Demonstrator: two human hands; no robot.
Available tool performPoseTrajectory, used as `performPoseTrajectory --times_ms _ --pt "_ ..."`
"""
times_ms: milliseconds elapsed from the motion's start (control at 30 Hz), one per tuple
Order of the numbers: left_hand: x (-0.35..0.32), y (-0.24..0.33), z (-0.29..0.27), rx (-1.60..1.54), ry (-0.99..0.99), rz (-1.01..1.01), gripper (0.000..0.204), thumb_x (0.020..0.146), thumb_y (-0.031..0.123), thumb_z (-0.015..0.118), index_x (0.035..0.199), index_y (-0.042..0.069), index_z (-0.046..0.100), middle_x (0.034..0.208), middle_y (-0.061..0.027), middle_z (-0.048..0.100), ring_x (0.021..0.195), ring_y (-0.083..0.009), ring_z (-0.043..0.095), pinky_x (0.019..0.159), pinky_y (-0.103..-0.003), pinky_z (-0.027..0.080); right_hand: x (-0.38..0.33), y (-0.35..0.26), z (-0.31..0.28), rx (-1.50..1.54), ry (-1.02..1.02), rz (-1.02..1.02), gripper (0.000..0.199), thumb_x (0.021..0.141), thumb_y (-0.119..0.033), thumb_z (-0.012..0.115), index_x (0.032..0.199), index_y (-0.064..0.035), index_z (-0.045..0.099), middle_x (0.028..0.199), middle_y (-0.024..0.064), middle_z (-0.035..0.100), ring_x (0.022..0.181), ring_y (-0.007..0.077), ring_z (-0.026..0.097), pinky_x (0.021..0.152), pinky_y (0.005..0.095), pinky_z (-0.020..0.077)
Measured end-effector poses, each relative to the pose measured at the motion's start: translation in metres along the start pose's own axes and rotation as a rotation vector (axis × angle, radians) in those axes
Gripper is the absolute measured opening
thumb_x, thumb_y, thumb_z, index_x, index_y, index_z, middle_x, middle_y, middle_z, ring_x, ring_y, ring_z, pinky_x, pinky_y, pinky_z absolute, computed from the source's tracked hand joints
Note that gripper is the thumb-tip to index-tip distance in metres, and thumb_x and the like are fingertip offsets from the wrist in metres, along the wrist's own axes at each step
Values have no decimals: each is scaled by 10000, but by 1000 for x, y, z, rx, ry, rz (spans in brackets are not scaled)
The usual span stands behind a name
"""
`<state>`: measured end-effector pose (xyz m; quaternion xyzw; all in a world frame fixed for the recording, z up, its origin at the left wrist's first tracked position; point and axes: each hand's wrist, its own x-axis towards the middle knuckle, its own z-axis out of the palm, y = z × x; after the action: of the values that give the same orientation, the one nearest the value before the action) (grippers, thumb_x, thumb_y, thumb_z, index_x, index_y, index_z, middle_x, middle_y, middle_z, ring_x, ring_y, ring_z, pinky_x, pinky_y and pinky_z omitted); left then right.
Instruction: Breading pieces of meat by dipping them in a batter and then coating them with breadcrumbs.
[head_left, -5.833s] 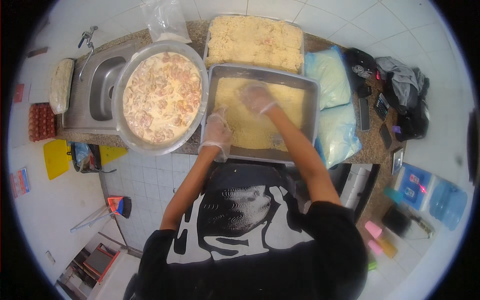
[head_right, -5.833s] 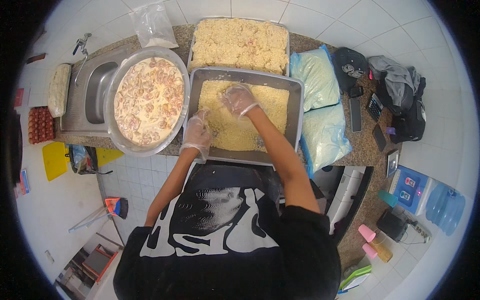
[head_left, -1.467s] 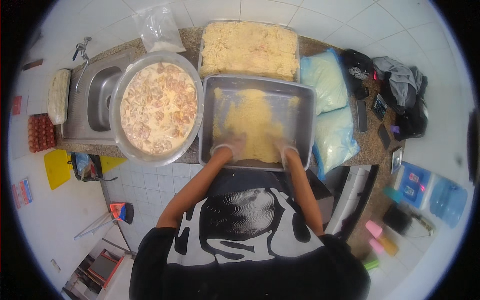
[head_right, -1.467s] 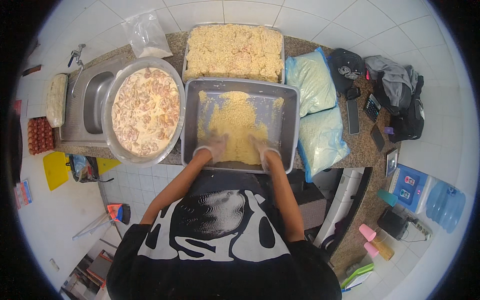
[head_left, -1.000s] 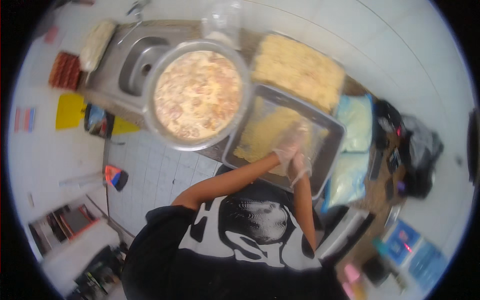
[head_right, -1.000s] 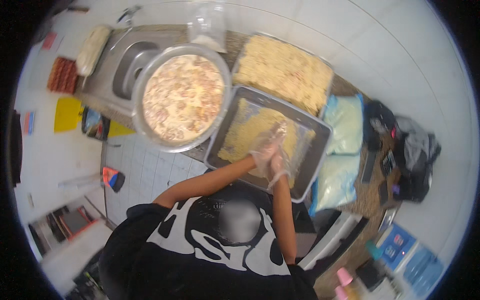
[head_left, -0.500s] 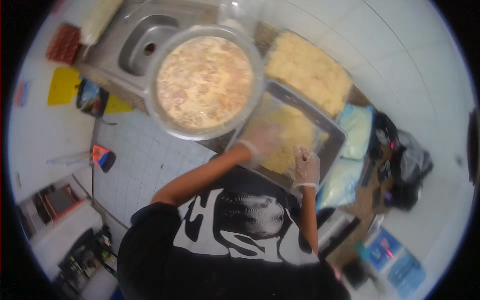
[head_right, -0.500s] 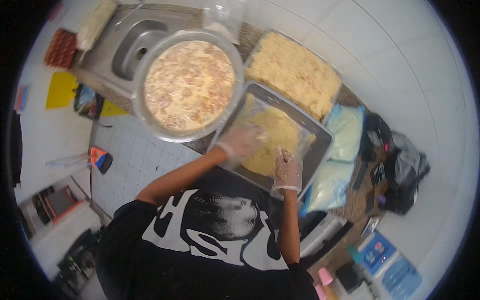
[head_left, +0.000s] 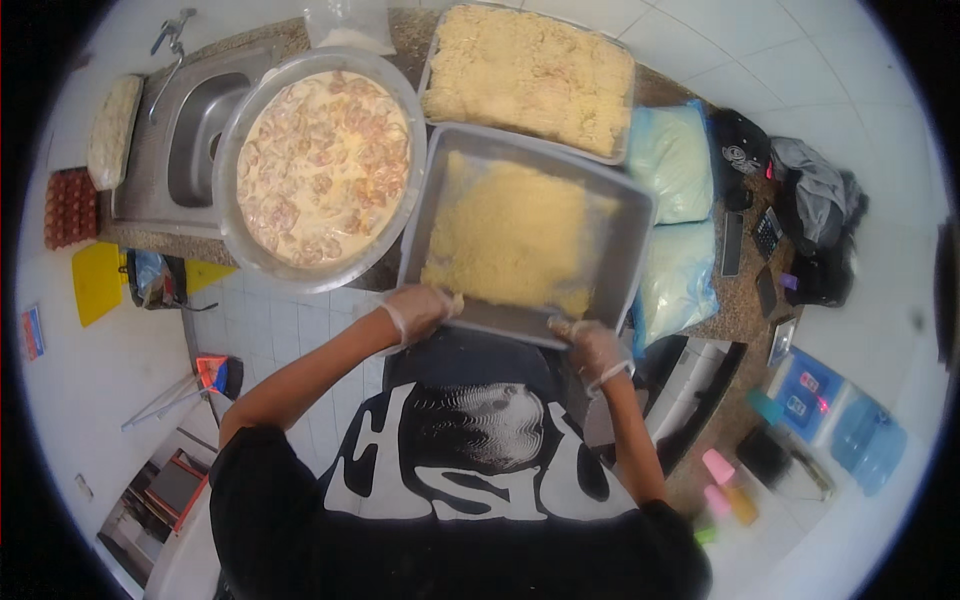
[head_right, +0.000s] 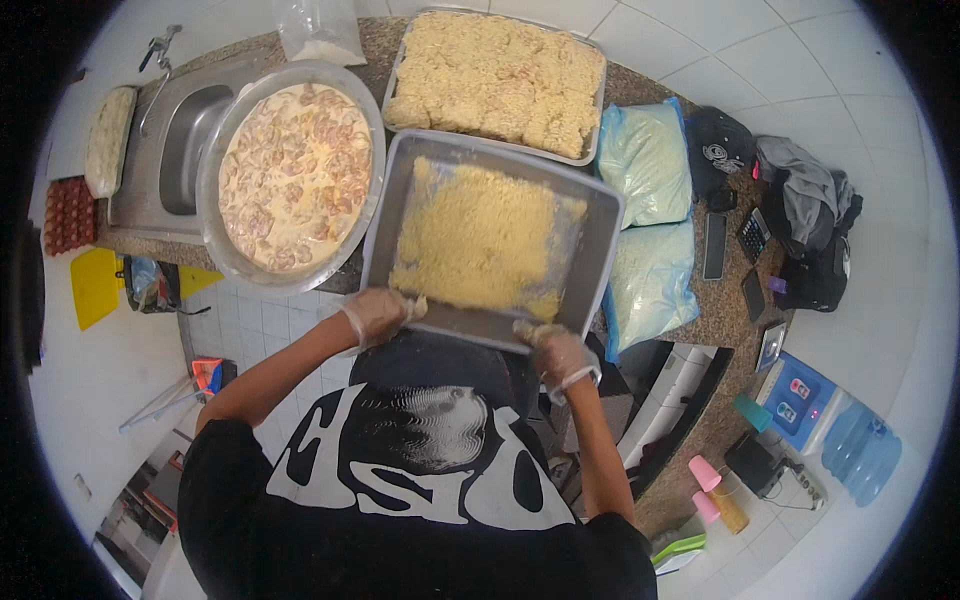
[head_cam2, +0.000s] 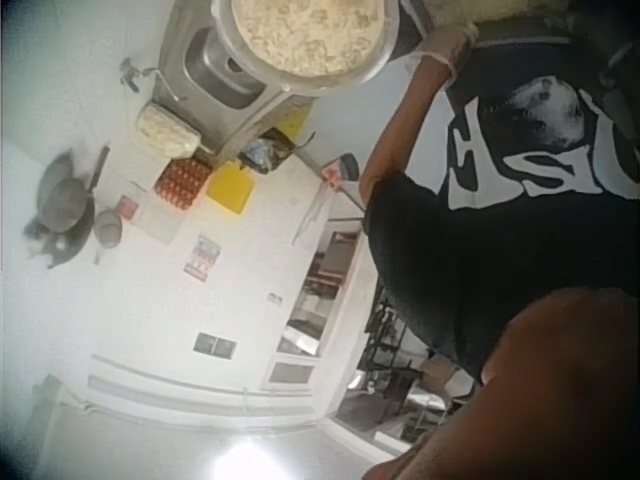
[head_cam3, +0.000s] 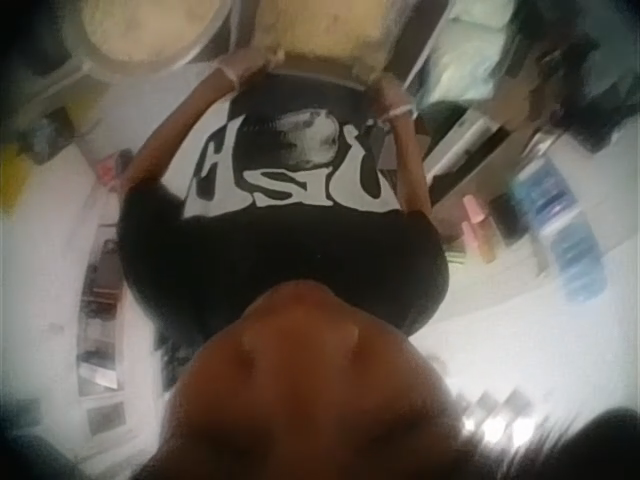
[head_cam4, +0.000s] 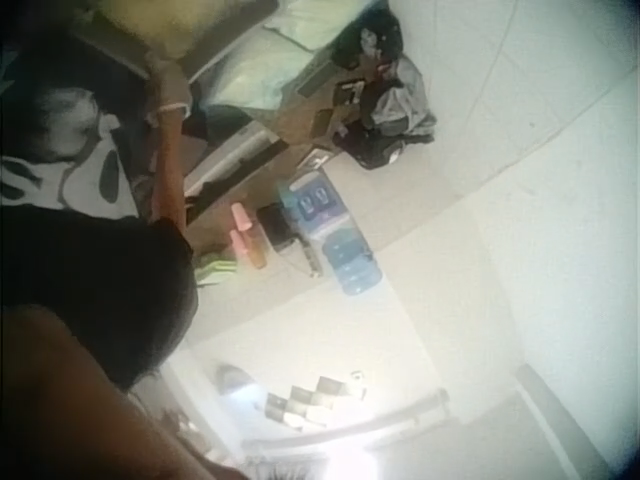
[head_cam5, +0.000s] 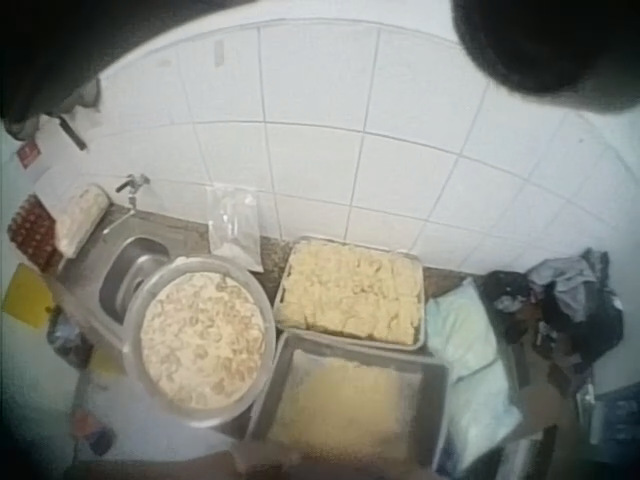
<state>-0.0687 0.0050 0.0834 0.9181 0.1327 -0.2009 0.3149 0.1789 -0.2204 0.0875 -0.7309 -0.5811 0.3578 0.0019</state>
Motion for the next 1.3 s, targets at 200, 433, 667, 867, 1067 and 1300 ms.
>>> performPoseTrajectory --times_ms 200,433,667,867,1067,1300 --pt "10 2 13 -108 -14 -13 201 777 -8 494 939 45 601 852 -193 625 826 -372 623 715 -457 497 7 7 -13 -31 -32 90 498 691 -19 632 1136 -242 630 960 166 642 920 351 634 785 418 516" --pt "15 -2 33 -210 36 -43 260 910 175 505 1130 66 590 966 -200 627 904 -368 615 840 -426 488 17 12 -14 94 66 26 459 656 -45 639 1106 -130 662 1041 150 656 965 321 628 861 384 486" --pt "-55 14 -37 -603 461 -205 367 859 260 620 1133 15 604 1043 -192 653 913 -340 639 873 -405 487 71 -100 -100 202 252 92 238 835 -236 627 982 -57 684 919 136 689 857 293 663 781 362 510" --pt "-124 -19 -41 -728 910 -556 351 809 229 669 1083 12 637 1014 -174 669 915 -269 655 824 -350 501 239 -252 -42 -212 249 -569 222 829 -228 528 853 -65 676 838 145 669 794 300 651 708 417 511" --pt "-157 -76 -25 -432 1178 -889 317 800 213 668 1062 35 651 983 -160 672 868 -271 651 780 -358 511 318 -291 -27 -322 308 -530 171 778 -174 556 787 -56 681 789 161 668 755 308 661 679 418 522" --pt "-121 -182 -11 138 912 -1014 190 790 171 594 913 63 689 895 -159 667 847 -293 647 773 -415 511 268 -308 -46 -572 43 -629 167 778 -127 548 795 -42 690 787 171 669 765 297 667 674 395 527"
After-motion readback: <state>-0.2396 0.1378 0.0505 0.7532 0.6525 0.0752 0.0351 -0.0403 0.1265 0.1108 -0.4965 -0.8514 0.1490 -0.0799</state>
